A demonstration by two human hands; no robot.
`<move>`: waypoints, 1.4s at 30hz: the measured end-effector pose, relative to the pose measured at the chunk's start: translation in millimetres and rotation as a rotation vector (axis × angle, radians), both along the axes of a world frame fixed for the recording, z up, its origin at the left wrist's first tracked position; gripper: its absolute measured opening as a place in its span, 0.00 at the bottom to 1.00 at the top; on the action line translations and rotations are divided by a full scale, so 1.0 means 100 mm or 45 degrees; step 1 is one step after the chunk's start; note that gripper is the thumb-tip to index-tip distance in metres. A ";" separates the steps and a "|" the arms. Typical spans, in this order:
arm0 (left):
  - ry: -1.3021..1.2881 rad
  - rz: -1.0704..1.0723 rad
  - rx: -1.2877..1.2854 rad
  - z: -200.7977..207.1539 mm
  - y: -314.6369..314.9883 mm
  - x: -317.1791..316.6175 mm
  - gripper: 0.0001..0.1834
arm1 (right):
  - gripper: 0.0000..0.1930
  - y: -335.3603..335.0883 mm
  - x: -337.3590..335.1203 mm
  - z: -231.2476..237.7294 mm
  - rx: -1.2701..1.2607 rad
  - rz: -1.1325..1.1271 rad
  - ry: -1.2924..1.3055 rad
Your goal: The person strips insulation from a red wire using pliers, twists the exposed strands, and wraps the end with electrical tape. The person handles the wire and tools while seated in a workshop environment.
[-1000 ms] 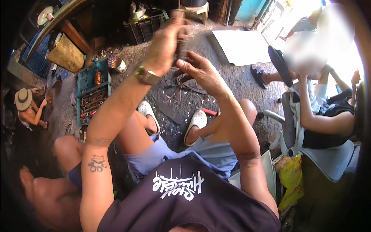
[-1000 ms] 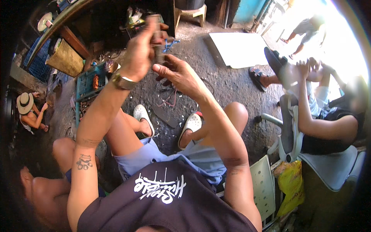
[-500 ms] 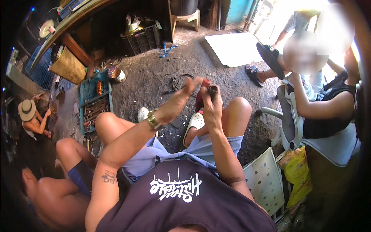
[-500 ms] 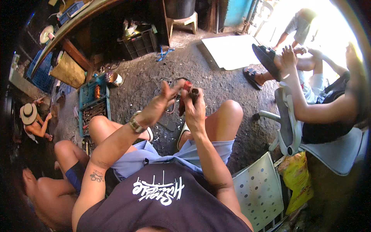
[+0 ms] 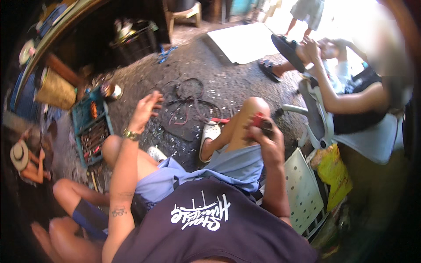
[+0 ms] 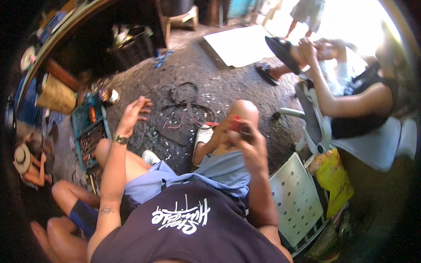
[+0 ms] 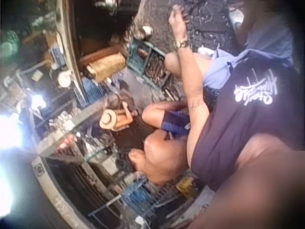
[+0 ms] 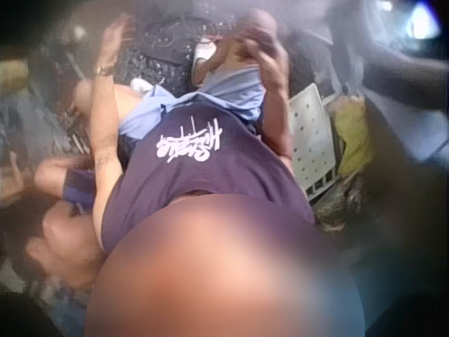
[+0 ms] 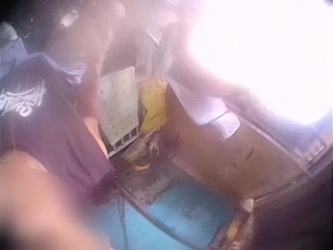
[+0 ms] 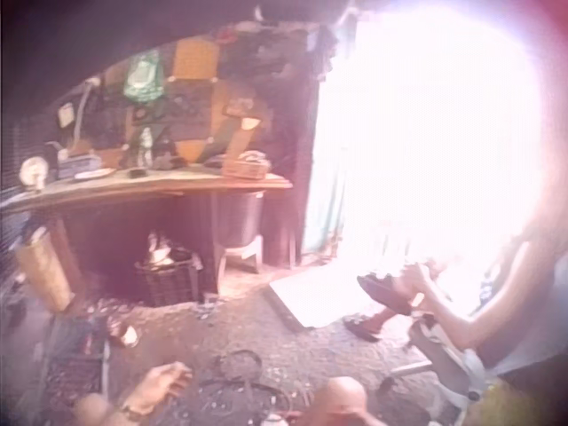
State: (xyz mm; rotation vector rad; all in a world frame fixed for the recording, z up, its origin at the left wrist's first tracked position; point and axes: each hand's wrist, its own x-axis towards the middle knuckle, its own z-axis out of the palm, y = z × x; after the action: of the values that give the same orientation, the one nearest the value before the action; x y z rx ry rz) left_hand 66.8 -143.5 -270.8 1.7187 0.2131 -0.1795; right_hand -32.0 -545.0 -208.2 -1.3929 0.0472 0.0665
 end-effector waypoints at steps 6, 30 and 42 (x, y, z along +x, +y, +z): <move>-0.299 -0.198 0.531 -0.11 0.12 -0.24 0.26 | 0.20 -1.56 -0.91 -0.92 -0.793 -0.186 0.106; -0.212 -0.456 0.953 0.54 0.40 -0.44 0.28 | 0.28 -0.93 1.00 -2.91 -1.239 0.174 0.577; 0.107 -0.234 0.886 0.43 0.73 0.02 0.28 | 0.22 2.74 4.30 -3.91 -1.447 0.678 -0.580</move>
State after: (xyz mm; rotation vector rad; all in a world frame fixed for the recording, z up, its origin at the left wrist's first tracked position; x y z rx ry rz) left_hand 68.6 -70.6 -228.3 2.4274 0.1910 -0.3413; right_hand 398.0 -270.8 -599.2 -2.4886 -0.7771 0.1794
